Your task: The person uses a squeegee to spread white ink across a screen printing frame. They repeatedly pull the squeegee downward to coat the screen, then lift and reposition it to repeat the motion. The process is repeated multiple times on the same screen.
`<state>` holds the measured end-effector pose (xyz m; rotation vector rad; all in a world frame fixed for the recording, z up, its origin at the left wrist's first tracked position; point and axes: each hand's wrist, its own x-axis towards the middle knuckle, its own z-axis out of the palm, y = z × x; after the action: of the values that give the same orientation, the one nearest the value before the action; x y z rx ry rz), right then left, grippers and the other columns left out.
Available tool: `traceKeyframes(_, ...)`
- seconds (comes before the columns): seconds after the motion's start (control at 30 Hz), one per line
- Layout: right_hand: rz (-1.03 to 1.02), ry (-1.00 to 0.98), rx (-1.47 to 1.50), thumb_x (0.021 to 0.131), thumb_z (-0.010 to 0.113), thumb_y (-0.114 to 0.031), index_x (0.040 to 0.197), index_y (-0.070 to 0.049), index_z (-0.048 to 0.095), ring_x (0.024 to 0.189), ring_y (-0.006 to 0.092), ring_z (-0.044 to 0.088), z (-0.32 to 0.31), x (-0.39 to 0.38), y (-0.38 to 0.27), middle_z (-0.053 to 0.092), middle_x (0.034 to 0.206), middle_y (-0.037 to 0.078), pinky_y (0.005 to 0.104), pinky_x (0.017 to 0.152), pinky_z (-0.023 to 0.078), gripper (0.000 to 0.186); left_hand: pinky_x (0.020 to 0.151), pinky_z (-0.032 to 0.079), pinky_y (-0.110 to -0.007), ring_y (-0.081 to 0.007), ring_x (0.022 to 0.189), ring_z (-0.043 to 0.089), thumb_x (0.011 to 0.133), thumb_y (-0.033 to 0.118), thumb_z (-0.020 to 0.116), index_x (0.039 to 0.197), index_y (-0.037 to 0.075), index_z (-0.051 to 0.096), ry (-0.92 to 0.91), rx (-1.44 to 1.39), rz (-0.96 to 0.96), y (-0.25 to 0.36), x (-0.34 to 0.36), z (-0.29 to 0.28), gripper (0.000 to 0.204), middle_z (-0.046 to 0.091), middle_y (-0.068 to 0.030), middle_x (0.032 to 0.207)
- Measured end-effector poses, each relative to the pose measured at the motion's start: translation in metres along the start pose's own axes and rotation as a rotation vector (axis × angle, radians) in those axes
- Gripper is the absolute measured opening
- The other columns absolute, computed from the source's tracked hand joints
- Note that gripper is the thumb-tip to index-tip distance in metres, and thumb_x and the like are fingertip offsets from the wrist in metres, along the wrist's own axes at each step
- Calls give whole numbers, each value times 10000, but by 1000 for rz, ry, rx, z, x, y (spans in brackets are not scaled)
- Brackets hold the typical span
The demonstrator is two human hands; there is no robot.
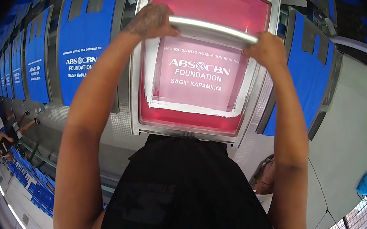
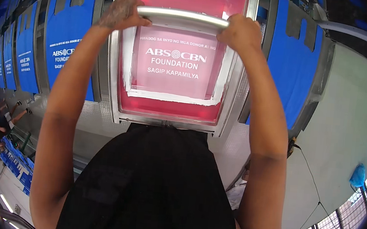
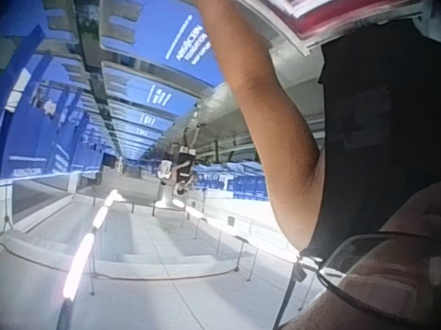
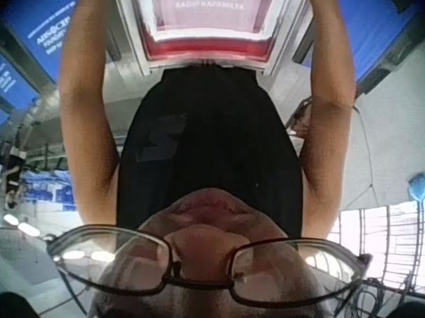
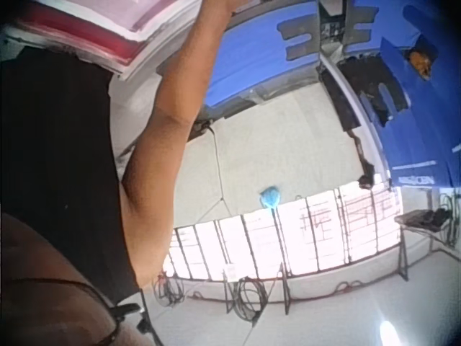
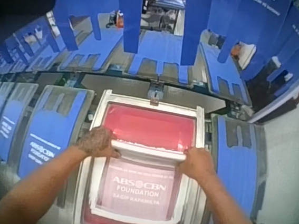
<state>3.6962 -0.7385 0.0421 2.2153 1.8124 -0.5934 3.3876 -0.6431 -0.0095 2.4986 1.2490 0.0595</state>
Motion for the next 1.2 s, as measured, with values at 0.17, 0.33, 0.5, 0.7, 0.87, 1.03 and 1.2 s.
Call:
traceKeyframes(0.17,8,-78,101,658,818,-300,1111,-48,718,1009,325,690,-36,6,2,724,1023,189,398,909,537,529,953,503,-438,-347,1046,671,648,502,843,1127,-9,687,-237,68,-130,15,17,-51,717,699,-226,1037)
traceKeyframes(0.33,-33,-98,93,698,801,-318,1135,-62,715,1005,316,691,-22,22,8,730,1022,170,396,937,504,514,1008,466,-439,-302,1175,599,666,512,851,1306,48,571,46,75,-113,15,9,-31,839,634,-161,1225)
traceKeyframes(0.5,-258,81,-17,756,733,-242,1131,-81,706,964,313,672,-6,-25,0,705,1030,135,437,1015,408,409,860,531,-418,-317,955,660,746,435,830,1155,80,645,376,-236,-186,67,-94,-27,573,680,-142,1025)
traceKeyframes(0.7,-478,-8,70,792,648,-127,1207,-68,647,1035,366,638,13,-14,-5,668,1134,173,445,936,496,420,798,502,-395,-270,819,657,969,430,526,914,9,677,-915,-881,-288,143,-290,89,451,676,-132,837)
traceKeyframes(0.87,-617,339,49,821,702,-249,1203,-43,643,1016,392,650,4,24,-12,685,1064,215,457,888,517,439,647,463,-348,-190,718,590,952,559,559,894,-7,678,-509,-1219,-740,201,-344,138,581,633,-79,775)
traceKeyframes(1.03,-547,-47,56,799,736,-283,1090,-12,688,931,388,671,-6,35,-40,702,954,220,455,839,519,400,557,410,-295,-98,617,509,926,411,683,848,6,691,-404,-1299,-835,208,-347,142,413,579,-19,657)
traceKeyframes(1.2,-511,23,9,777,725,-240,1008,-36,715,889,391,671,-3,14,-50,709,930,203,464,808,519,309,511,405,-308,-103,521,491,935,401,664,720,26,670,-329,-1286,-779,213,-352,125,433,545,-3,555)
